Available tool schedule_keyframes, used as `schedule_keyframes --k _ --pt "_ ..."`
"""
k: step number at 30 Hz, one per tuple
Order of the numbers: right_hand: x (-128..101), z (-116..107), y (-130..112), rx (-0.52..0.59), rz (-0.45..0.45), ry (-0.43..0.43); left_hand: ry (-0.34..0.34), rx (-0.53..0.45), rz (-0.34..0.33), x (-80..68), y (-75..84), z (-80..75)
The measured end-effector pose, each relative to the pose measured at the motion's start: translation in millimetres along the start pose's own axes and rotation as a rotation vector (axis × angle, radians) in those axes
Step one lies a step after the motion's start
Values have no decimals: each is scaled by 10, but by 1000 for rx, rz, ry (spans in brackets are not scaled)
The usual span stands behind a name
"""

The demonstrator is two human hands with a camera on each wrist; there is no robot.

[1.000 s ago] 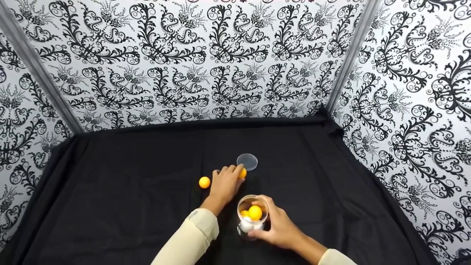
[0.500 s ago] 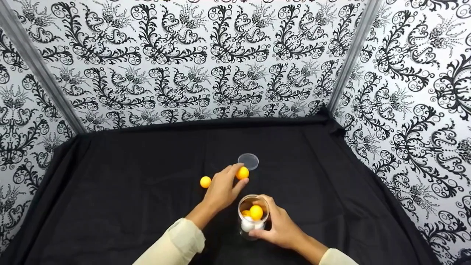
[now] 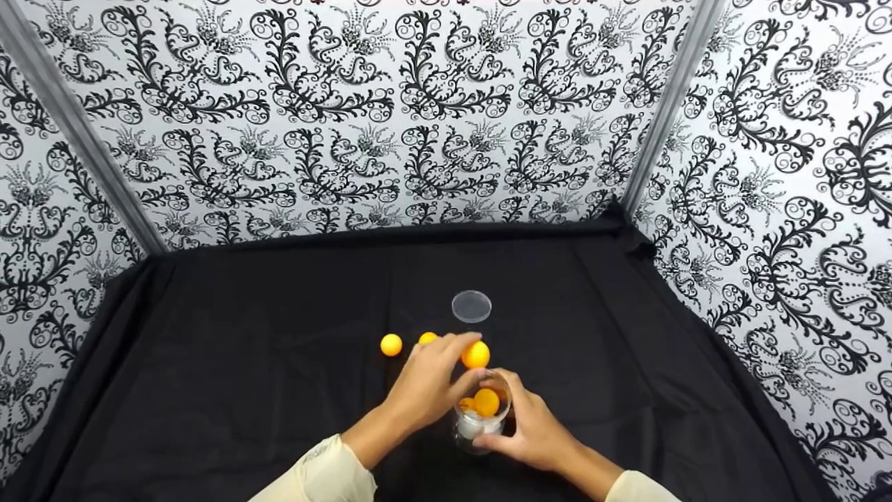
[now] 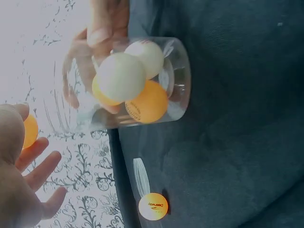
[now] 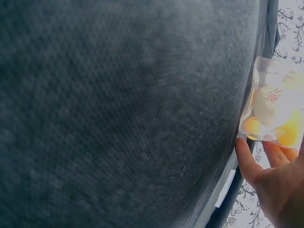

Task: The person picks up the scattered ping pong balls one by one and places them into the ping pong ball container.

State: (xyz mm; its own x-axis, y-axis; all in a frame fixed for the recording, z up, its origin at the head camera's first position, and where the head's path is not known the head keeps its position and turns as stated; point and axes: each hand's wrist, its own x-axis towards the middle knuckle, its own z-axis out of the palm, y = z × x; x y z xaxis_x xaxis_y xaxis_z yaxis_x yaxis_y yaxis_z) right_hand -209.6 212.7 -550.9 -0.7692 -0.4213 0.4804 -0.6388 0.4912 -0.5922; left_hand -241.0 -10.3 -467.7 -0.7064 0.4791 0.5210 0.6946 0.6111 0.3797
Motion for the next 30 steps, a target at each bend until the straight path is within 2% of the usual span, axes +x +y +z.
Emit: schedule_keyframes --k 8,11,15,20,30 --pt "-3 -11 -23 10 12 -11 29 86 117 -180 59 16" --pt "2 -18 -42 27 29 -22 32 101 139 -235 59 30" --pt "0 -27 -49 45 54 -32 24 79 135 -269 68 41" --pt "-6 -22 -41 37 28 -20 16 57 123 -282 86 43" --pt "-8 -17 -35 37 34 -19 22 83 115 -296 102 55"
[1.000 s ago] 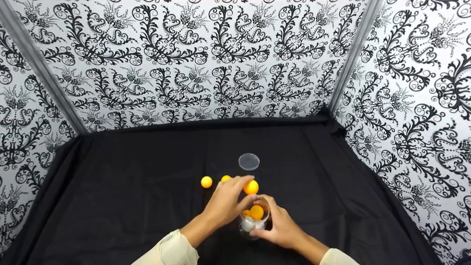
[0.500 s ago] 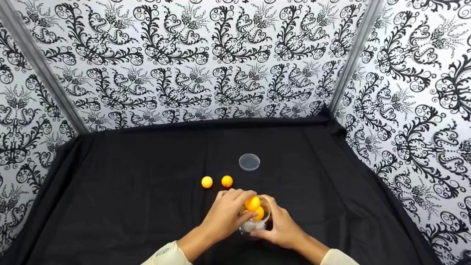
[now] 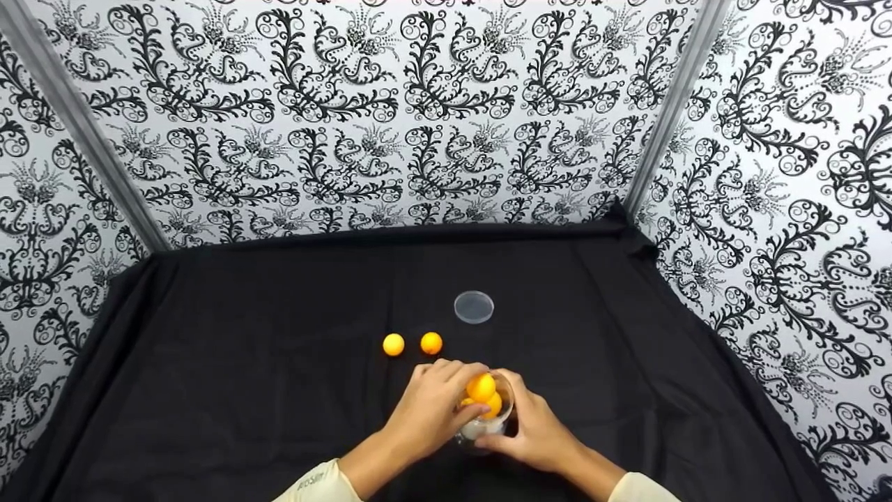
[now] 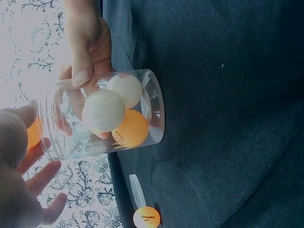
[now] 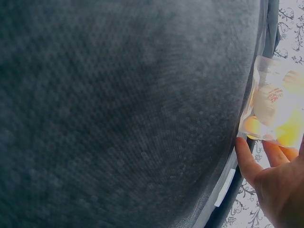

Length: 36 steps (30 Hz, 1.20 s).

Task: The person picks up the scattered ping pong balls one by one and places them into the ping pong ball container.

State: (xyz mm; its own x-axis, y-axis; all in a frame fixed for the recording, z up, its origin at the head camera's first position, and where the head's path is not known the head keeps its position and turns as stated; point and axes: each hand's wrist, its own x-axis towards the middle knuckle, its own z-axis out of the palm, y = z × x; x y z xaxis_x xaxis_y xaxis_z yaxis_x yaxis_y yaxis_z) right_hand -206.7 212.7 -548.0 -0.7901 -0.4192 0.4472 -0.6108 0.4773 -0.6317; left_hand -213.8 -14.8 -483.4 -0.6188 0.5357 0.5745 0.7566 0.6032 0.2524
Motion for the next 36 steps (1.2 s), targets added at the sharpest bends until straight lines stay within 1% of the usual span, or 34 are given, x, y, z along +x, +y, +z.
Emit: schedule_keyframes --k 5,12,29,36 --pt "-1 5 3 -12 -16 10 0 10 -4 0 -3 10" --pt "14 14 4 8 -52 17 0 8 -20 -14 -6 14" --pt "11 11 25 -23 -34 28 -14 -14 -28 3 1 3" --pt "9 11 23 -13 -33 22 -33 -16 -49 3 11 -4"
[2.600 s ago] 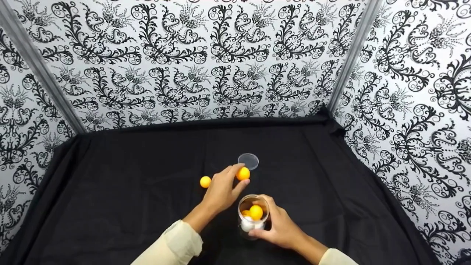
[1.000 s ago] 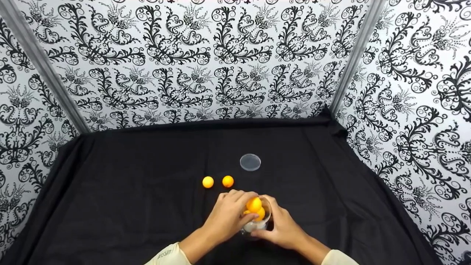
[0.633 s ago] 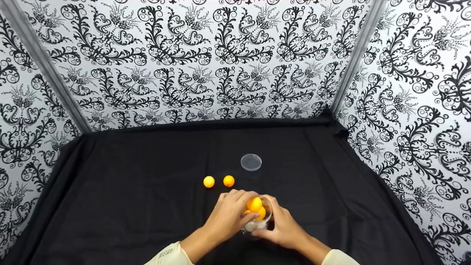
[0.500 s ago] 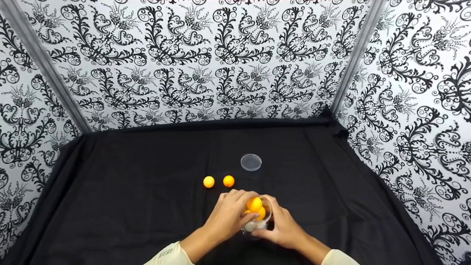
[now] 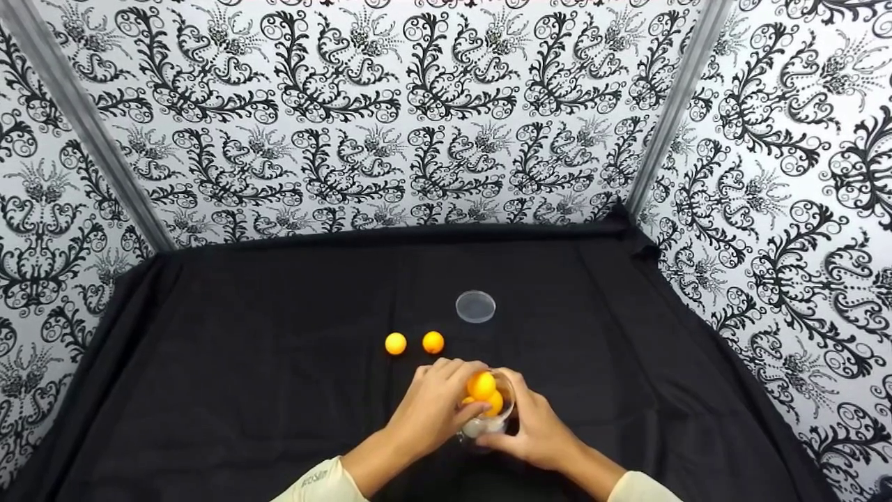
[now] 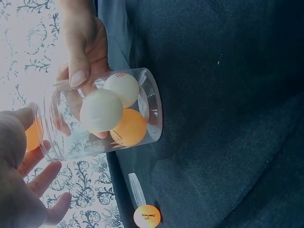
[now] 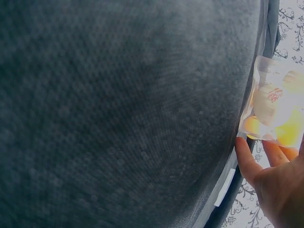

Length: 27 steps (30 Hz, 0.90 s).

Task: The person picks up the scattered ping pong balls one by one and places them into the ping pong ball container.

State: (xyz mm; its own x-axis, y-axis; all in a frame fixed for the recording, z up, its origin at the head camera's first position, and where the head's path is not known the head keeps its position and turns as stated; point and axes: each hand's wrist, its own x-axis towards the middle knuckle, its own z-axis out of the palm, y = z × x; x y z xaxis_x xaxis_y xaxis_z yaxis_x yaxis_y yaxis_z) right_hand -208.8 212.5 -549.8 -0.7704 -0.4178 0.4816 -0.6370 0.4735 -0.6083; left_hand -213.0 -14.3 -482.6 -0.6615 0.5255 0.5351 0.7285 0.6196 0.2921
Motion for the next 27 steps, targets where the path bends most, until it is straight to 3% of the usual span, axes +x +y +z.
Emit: schedule_keyframes --k 13,27 --pt "9 12 4 -20 -38 26 -19 -10 -6 6 -1 4" --pt "-1 8 1 -46 -26 30 12 -35 11 17 -33 9"
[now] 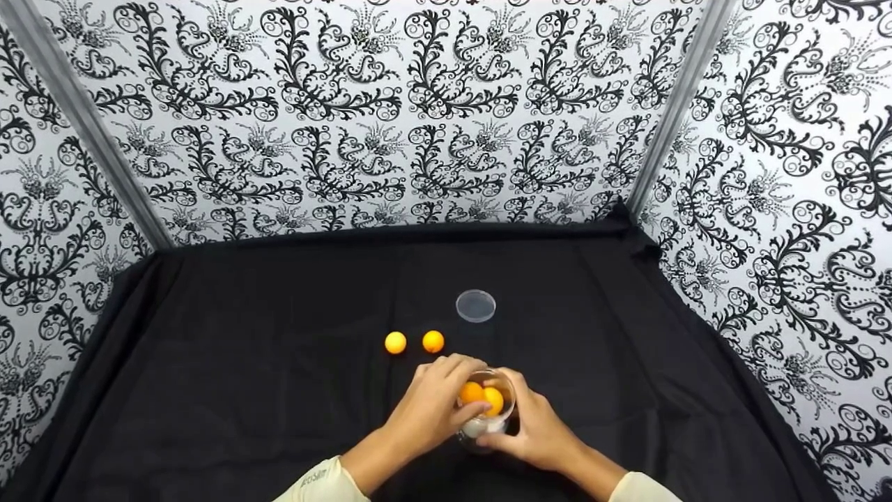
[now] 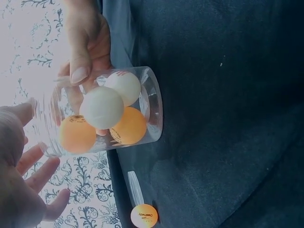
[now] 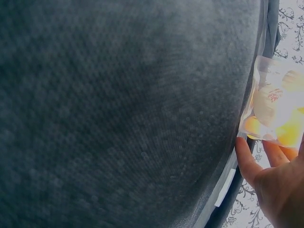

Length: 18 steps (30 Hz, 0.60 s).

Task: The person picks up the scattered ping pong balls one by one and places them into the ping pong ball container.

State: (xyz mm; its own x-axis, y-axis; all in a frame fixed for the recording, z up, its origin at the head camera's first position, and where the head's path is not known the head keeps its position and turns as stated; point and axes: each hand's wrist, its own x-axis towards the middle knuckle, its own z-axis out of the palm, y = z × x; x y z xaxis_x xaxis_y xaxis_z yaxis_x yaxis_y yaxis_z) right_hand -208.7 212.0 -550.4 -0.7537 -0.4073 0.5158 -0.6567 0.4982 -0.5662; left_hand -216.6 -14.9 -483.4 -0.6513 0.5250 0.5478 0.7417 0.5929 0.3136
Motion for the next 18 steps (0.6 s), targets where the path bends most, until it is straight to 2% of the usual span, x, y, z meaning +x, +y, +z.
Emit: schedule_keyframes --k 5,11,14,18 --pt "0 6 2 17 -6 -5 60 69 11 28 -92 28" --pt "-2 -2 -3 9 -2 -8 150 119 -59 113 -285 117" --pt "-1 -2 -6 -3 9 -7 155 143 -100 163 -399 164" --pt "-5 3 -8 -8 37 -9 112 178 -154 219 -560 260"
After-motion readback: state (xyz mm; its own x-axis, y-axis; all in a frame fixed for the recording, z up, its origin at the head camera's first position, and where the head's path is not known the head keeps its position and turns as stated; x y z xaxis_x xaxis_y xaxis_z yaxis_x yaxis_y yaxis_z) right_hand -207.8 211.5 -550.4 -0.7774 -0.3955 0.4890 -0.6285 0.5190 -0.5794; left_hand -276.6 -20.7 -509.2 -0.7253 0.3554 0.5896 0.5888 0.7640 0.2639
